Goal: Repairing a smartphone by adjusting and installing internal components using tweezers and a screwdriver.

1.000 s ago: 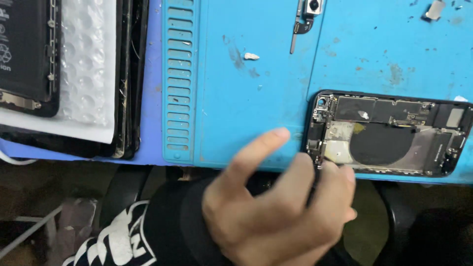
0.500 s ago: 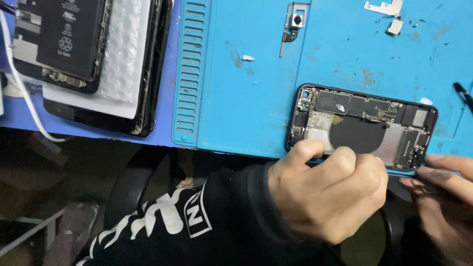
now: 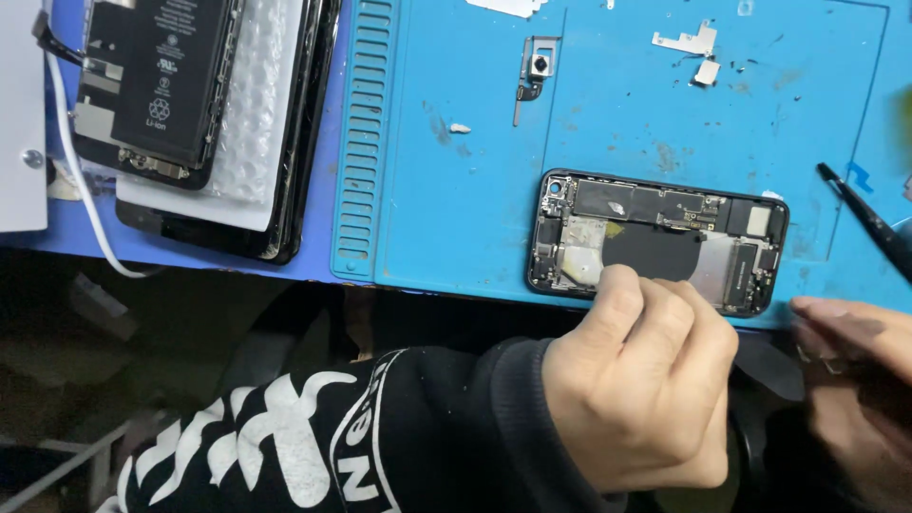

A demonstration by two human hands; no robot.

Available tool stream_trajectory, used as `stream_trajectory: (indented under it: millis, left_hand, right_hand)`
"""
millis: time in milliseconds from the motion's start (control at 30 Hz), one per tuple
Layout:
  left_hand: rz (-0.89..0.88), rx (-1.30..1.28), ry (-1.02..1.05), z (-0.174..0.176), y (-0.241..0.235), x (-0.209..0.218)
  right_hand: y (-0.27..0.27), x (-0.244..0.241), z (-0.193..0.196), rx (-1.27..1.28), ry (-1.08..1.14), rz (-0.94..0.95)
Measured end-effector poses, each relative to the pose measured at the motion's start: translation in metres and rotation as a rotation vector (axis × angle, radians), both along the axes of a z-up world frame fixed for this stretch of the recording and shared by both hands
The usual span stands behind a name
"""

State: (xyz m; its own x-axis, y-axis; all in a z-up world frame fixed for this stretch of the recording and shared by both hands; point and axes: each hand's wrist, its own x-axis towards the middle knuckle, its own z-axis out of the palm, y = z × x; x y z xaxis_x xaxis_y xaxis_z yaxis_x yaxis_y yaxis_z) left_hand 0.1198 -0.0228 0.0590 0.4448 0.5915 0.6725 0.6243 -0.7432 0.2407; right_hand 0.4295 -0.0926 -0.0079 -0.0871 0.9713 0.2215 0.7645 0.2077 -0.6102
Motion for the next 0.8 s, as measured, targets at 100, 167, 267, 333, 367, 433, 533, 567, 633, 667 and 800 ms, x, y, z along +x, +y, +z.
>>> stream_trajectory:
  millis: [100,167,267,333,367,433,533,567,633,667,800]
  left_hand:
    - [0.000,0.041,0.078,0.007,0.007,-0.002]
    - [-0.030,0.043,0.090,0.013,0.010,-0.005]
    - [-0.003,0.122,0.239,0.022,0.013,-0.007]
    - [-0.024,0.158,0.244,0.029,0.016,-0.007]
    - [-0.024,0.161,0.244,0.031,0.018,-0.009]
    - [-0.075,0.228,0.255,0.034,0.021,-0.013]
    - [-0.071,0.256,0.226,0.027,0.010,-0.018]
    - [-0.073,0.256,0.226,0.032,0.011,-0.021]
    - [-0.062,0.200,0.169,0.040,0.013,-0.027]
    - [-0.064,0.202,0.168,0.039,0.013,-0.030]
    - [-0.134,0.125,0.078,0.033,0.014,-0.043]
  right_hand:
    - [0.001,-0.001,0.008,-0.036,0.002,-0.086]
    - [0.002,0.004,0.011,-0.066,-0.042,-0.122]
    - [0.003,0.014,0.009,-0.130,-0.126,-0.132]
    - [0.003,0.009,0.012,-0.121,-0.127,-0.212]
    - [0.003,0.007,0.014,-0.118,-0.126,-0.212]
    - [0.004,0.002,0.020,-0.055,-0.164,-0.122]
    - [0.027,-0.040,0.053,-0.215,0.029,-0.327]
    - [0.024,-0.033,0.047,-0.215,0.030,-0.329]
    - [0.018,-0.019,0.034,-0.060,0.033,-0.085]
    - [0.021,-0.033,0.042,-0.058,0.033,-0.088]
    - [0.020,-0.061,0.060,-0.112,0.205,-0.171]
